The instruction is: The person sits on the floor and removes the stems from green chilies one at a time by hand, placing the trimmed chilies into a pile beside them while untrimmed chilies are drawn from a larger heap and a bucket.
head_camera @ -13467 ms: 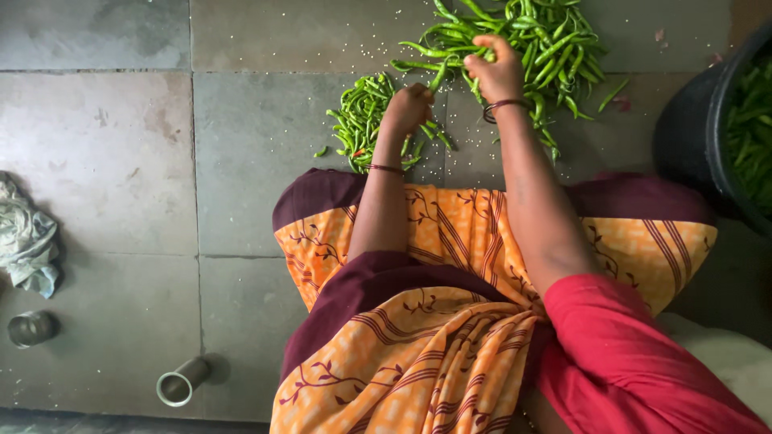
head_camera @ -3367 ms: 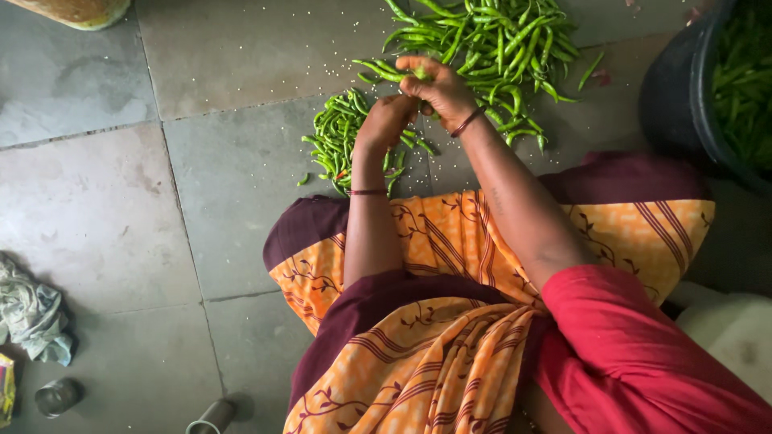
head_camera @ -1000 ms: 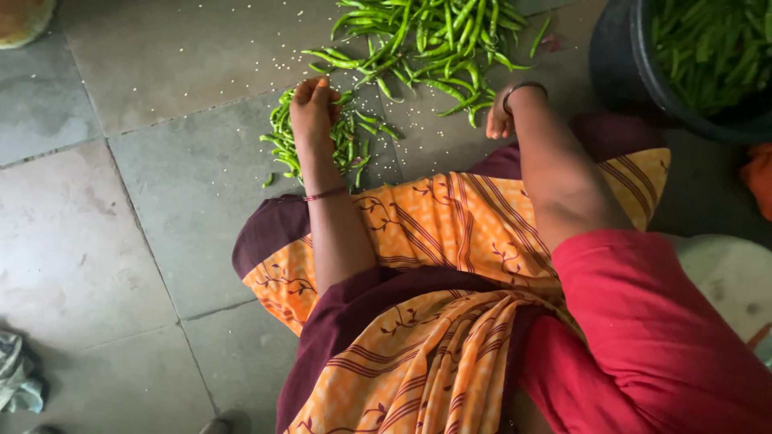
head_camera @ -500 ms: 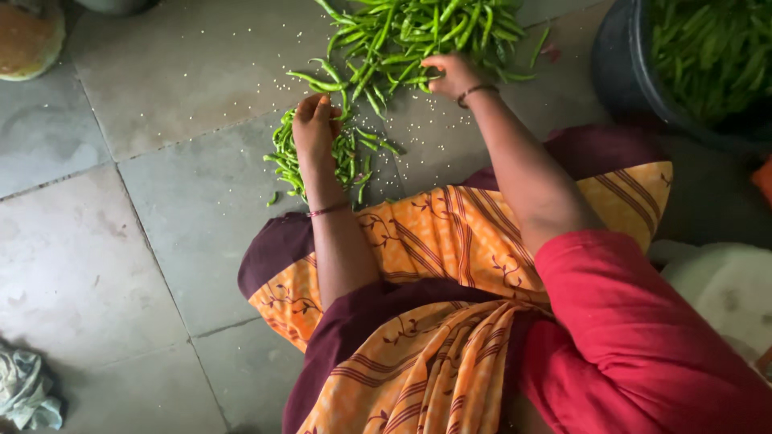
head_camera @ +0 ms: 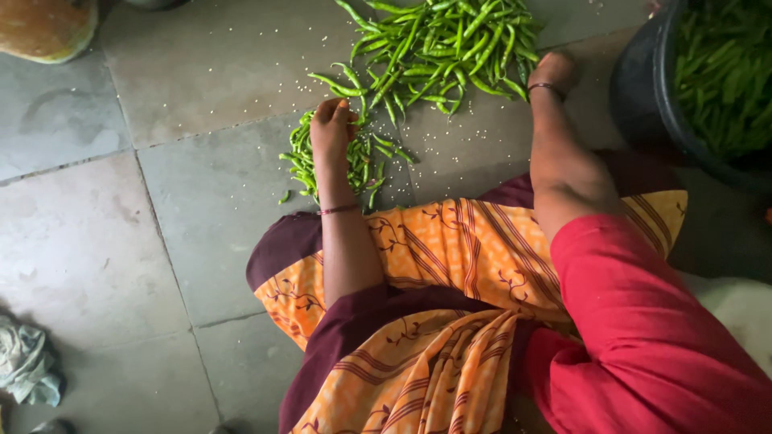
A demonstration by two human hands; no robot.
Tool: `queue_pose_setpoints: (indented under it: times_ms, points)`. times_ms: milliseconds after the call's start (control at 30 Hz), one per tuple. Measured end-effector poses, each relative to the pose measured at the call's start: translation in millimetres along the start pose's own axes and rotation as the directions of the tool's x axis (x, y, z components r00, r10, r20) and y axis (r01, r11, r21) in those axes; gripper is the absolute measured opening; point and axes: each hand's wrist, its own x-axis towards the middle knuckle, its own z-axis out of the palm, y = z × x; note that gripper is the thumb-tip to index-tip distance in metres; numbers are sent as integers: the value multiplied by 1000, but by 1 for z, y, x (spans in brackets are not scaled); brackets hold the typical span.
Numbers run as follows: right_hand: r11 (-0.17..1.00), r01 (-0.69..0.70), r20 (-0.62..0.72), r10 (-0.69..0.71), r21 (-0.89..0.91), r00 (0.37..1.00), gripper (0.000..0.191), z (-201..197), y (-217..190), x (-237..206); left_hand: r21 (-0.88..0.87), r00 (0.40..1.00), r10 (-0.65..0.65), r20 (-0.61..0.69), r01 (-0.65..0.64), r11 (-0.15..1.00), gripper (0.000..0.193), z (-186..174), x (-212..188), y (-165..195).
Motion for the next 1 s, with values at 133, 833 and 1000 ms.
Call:
queue_pose_setpoints:
  times_ms: [133,833,1000]
  points:
    - [988,2,86,-15,153,996,32,-4,-14,-13,-32,999,26,30,-25,999,18,-5,-8,0]
    - [332,471,120,-897,817,425,19,-23,-55,-227,620,855,304,420,-515,592,18,11,-68,-5]
    - [10,869,-149,-984,494,96,18,-27,-60,-250,817,918,358,172,-336,470,23,9,-50,-3]
